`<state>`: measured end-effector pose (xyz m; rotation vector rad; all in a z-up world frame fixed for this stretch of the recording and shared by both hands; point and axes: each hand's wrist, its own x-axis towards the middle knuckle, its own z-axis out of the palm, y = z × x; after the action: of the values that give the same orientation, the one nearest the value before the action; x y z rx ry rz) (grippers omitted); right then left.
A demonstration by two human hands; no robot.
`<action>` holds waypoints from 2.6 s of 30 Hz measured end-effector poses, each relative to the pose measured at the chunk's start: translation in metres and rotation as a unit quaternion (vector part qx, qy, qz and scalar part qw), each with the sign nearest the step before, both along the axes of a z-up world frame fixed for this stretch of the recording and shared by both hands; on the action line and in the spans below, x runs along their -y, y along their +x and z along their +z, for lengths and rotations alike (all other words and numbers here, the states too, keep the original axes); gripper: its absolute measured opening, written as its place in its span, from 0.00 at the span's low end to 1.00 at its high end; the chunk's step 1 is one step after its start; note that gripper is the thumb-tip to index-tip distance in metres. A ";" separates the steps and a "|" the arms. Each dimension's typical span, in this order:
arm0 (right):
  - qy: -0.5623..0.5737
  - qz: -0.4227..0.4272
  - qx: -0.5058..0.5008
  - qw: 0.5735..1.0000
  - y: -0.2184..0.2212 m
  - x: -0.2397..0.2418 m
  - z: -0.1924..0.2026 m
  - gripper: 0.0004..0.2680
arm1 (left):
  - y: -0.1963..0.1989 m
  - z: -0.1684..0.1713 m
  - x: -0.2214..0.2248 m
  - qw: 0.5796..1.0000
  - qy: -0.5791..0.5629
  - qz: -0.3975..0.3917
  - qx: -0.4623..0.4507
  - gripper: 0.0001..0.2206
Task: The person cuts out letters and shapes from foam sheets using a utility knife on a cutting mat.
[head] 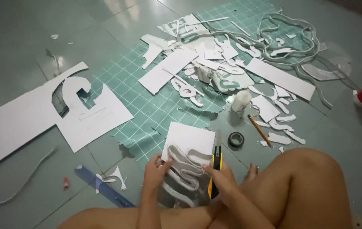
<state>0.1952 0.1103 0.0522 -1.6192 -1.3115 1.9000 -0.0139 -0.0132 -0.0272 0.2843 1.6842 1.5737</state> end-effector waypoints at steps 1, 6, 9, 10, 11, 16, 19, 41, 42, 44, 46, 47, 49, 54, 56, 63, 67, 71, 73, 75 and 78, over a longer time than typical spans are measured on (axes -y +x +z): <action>-0.002 -0.002 -0.002 1.000 0.000 0.001 0.003 0.08 | 0.001 0.010 0.001 1.000 -0.002 -0.002 -0.002 0.18; -0.010 0.020 0.011 1.000 0.000 0.003 0.008 0.07 | 0.014 0.055 0.002 0.996 -0.069 -0.051 -0.028 0.20; -0.009 0.044 0.041 0.998 -0.003 0.006 0.029 0.06 | 0.021 0.077 -0.002 0.980 -0.160 -0.069 -0.099 0.19; -0.010 0.044 0.041 0.998 -0.002 0.005 0.021 0.06 | 0.019 0.069 -0.001 0.979 -0.161 -0.070 -0.099 0.19; -0.007 0.031 0.014 0.999 -0.001 0.005 0.013 0.06 | 0.017 0.060 -0.001 0.983 -0.133 -0.068 -0.108 0.19; 0.012 0.058 0.051 0.997 -0.005 0.004 0.012 0.05 | 0.015 0.044 -0.001 0.981 -0.116 -0.061 -0.143 0.17; 0.023 0.102 0.100 0.989 -0.007 0.005 0.021 0.04 | 0.017 0.046 -0.003 0.975 -0.157 -0.053 -0.150 0.20; 0.025 0.108 0.129 0.985 -0.003 0.006 0.006 0.06 | 0.017 0.059 -0.016 0.975 -0.115 -0.052 -0.181 0.15; 0.019 0.136 0.172 0.975 -0.005 0.007 0.010 0.07 | 0.020 0.070 -0.020 0.962 -0.143 -0.060 -0.226 0.17; 0.014 0.159 0.169 0.973 -0.003 0.009 0.010 0.07 | 0.014 0.062 -0.036 0.929 -0.185 -0.085 -0.310 0.19; 0.007 0.186 0.166 0.968 0.000 0.015 0.003 0.07 | 0.010 0.056 -0.051 0.886 -0.228 -0.108 -0.390 0.21; -0.102 0.060 0.077 0.990 0.002 0.020 -0.003 0.08 | 0.009 0.055 -0.058 0.852 -0.216 -0.140 -0.457 0.21; -0.204 -0.064 -0.017 0.977 0.006 0.030 -0.021 0.09 | 0.003 0.039 -0.074 0.812 -0.201 -0.165 -0.522 0.21; -0.378 -0.175 -0.179 0.891 0.000 0.062 -0.036 0.12 | -0.002 0.008 -0.080 0.736 -0.141 -0.204 -0.630 0.21; -0.322 -0.148 -0.136 0.925 -0.004 0.060 -0.021 0.13 | 0.000 0.033 -0.058 0.721 -0.155 -0.200 -0.645 0.20; 0.128 0.232 0.203 0.943 0.025 0.034 -0.031 0.20 | 0.026 0.044 -0.004 0.831 -0.275 -0.103 -0.473 0.16; 0.126 0.301 0.228 0.917 0.016 0.039 -0.001 0.19 | 0.033 0.039 -0.007 0.837 -0.269 -0.055 -0.474 0.13; 0.215 0.397 0.244 0.859 0.006 0.042 -0.003 0.11 | 0.030 0.036 -0.011 0.852 -0.319 -0.107 -0.402 0.14; 0.203 0.401 0.281 0.848 -0.001 0.046 0.003 0.11 | 0.032 0.033 -0.011 0.849 -0.306 -0.110 -0.417 0.14; 0.191 0.419 0.333 0.823 -0.011 0.047 0.009 0.11 | 0.033 0.042 -0.013 0.828 -0.321 -0.117 -0.445 0.15; 0.120 0.452 0.365 0.805 -0.030 0.046 0.039 0.10 | 0.032 0.032 -0.013 0.820 -0.330 -0.123 -0.452 0.15</action>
<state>0.1652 0.0646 0.0915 -1.8105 -2.9292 1.3253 0.0184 -0.0001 0.0047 0.9334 2.6492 0.5499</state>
